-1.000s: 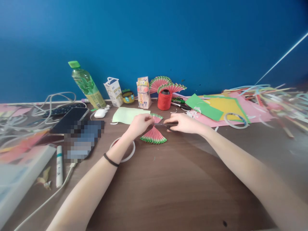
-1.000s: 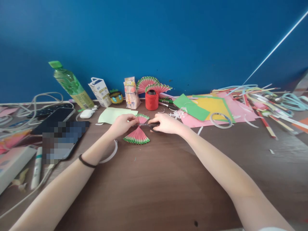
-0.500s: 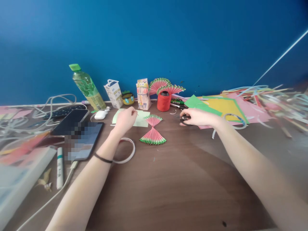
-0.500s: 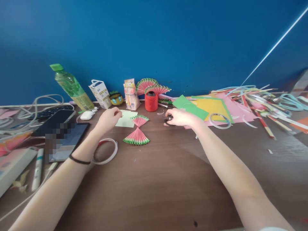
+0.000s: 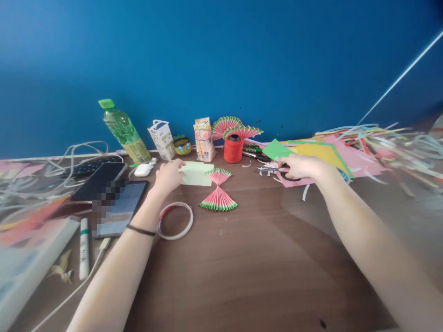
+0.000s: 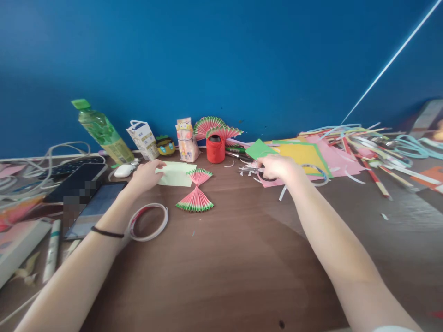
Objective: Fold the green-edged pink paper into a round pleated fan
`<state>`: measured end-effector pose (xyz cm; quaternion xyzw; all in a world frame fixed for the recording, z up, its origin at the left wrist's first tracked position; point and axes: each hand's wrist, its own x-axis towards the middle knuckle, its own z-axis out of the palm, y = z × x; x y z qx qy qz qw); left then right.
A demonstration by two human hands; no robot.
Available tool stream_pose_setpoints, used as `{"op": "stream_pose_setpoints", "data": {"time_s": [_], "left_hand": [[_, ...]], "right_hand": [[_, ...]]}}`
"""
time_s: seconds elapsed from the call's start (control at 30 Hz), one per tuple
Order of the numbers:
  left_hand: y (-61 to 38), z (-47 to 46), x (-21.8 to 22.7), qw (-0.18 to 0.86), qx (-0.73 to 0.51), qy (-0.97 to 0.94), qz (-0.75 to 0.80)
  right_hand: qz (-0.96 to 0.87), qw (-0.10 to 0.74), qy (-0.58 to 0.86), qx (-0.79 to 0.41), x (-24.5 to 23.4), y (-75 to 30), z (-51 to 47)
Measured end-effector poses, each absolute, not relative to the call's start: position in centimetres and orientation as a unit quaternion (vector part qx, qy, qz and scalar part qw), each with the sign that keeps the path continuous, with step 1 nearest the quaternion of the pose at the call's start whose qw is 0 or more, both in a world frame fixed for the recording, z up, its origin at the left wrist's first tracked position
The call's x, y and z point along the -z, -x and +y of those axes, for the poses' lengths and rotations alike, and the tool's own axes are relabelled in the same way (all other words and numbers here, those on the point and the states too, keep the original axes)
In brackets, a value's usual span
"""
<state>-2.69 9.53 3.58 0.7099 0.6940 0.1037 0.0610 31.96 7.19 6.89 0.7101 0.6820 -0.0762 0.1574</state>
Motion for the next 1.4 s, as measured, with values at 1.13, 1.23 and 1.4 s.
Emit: {"op": "stream_pose_setpoints", "data": {"time_s": [1.13, 1.23, 1.4], "left_hand": [[0.8, 6.1, -8.9, 0.477, -0.090, -0.686, 0.542], [0.0, 5.7, -9.4, 0.538, -0.186, -0.651, 0.502], [-1.0, 5.2, -9.7, 0.602, -0.270, -0.579, 0.479]], "right_hand": [[0.848, -0.142, -0.427, 0.280, -8.2, -25.4, 3.1], [0.858, -0.211, -0.359, 0.301, -8.4, -24.0, 1.7], [0.858, -0.285, -0.302, 0.302, -7.9, -22.3, 0.2]]}}
